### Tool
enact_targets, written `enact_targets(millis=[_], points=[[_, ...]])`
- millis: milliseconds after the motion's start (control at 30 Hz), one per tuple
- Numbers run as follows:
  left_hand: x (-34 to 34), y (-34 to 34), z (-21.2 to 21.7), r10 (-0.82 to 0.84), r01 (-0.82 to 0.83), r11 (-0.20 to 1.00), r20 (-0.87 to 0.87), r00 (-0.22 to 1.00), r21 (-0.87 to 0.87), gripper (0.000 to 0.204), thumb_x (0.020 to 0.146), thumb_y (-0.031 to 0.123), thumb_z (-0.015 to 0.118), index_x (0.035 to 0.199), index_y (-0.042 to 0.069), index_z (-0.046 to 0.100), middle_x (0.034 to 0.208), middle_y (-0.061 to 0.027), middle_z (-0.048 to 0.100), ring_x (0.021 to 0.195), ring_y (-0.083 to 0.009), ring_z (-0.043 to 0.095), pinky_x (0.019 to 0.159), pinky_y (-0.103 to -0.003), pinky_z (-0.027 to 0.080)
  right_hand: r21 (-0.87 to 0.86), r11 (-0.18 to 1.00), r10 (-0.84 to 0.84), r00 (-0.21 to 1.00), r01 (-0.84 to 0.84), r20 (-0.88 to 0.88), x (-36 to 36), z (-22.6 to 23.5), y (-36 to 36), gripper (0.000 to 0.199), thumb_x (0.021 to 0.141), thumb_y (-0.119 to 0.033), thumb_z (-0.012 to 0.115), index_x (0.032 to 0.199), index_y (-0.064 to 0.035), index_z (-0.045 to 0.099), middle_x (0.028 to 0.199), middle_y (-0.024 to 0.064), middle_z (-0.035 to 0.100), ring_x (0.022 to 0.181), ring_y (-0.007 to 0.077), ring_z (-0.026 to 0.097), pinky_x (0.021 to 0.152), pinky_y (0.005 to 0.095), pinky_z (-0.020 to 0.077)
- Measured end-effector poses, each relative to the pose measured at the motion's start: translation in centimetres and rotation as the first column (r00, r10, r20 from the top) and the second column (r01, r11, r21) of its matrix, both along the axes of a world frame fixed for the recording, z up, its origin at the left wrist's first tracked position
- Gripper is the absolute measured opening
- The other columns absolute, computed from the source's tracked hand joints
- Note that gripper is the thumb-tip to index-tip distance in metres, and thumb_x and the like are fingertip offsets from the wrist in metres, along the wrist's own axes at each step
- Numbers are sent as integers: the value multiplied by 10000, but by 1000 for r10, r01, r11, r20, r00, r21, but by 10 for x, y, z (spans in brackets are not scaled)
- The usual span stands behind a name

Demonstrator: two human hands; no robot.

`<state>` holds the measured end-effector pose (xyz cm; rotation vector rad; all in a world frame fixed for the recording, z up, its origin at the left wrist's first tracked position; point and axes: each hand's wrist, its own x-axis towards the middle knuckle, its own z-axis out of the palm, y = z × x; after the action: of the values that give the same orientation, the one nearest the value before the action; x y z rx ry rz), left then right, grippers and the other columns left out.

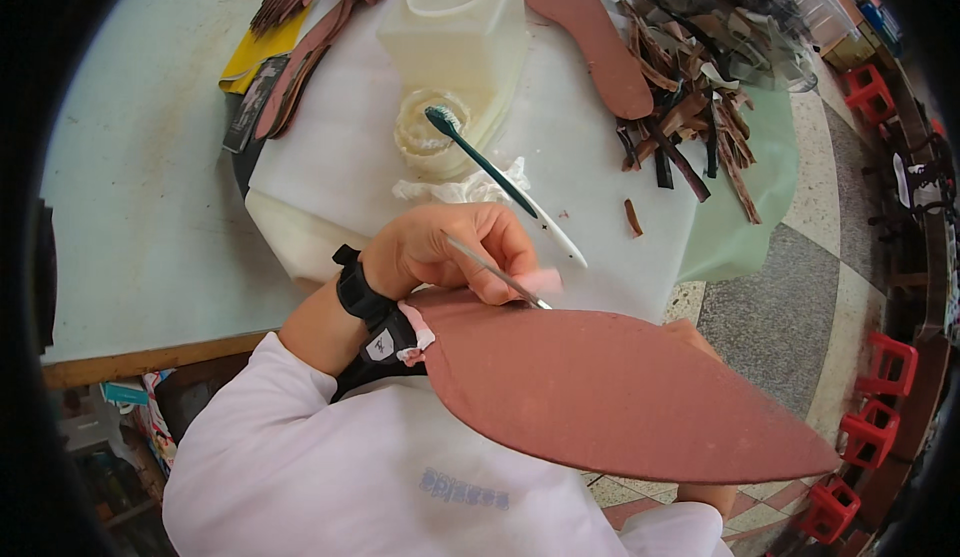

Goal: Apply adhesive and assemble shoe insole components.

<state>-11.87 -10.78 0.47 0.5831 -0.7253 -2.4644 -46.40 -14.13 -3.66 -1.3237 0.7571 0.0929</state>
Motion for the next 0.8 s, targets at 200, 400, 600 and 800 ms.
enact_targets(millis=[200,400,600,800], points=[[-3,-3,1,-48,48,999,0,999,-8,141,688,-9,686,827,-30,672,753,-77,657,669,-103,597,625,-208,450,-31,999,-32,998,31,-52,8,24,4,383,790,-299,662,905,54,569,834,85,592,729,129,529,601,312,408],[3,23,36,281,-114,906,378,882,-407,104,732,0,655,824,-49,662,807,-53,643,768,-94,583,696,-218,440,-956,294,-79,997,4,-20,54,68,-24,270,726,-171,631,845,52,537,700,139,485,581,224,486,525,327,358],[2,44,41,590,-297,753,401,701,-588,91,781,-50,607,853,-53,662,828,-48,632,776,-92,581,699,-205,434,-981,150,-53,990,-124,-133,68,62,-52,271,720,-115,617,927,42,542,811,152,513,716,314,541,609,358,425],[1,55,29,819,-415,528,314,481,-741,109,802,-76,585,880,-59,659,838,-61,616,781,-98,570,706,-214,440,-977,215,-164,986,4,-32,69,45,-50,338,764,-17,624,1096,7,565,1148,159,559,1009,340,552,881,355,440]])
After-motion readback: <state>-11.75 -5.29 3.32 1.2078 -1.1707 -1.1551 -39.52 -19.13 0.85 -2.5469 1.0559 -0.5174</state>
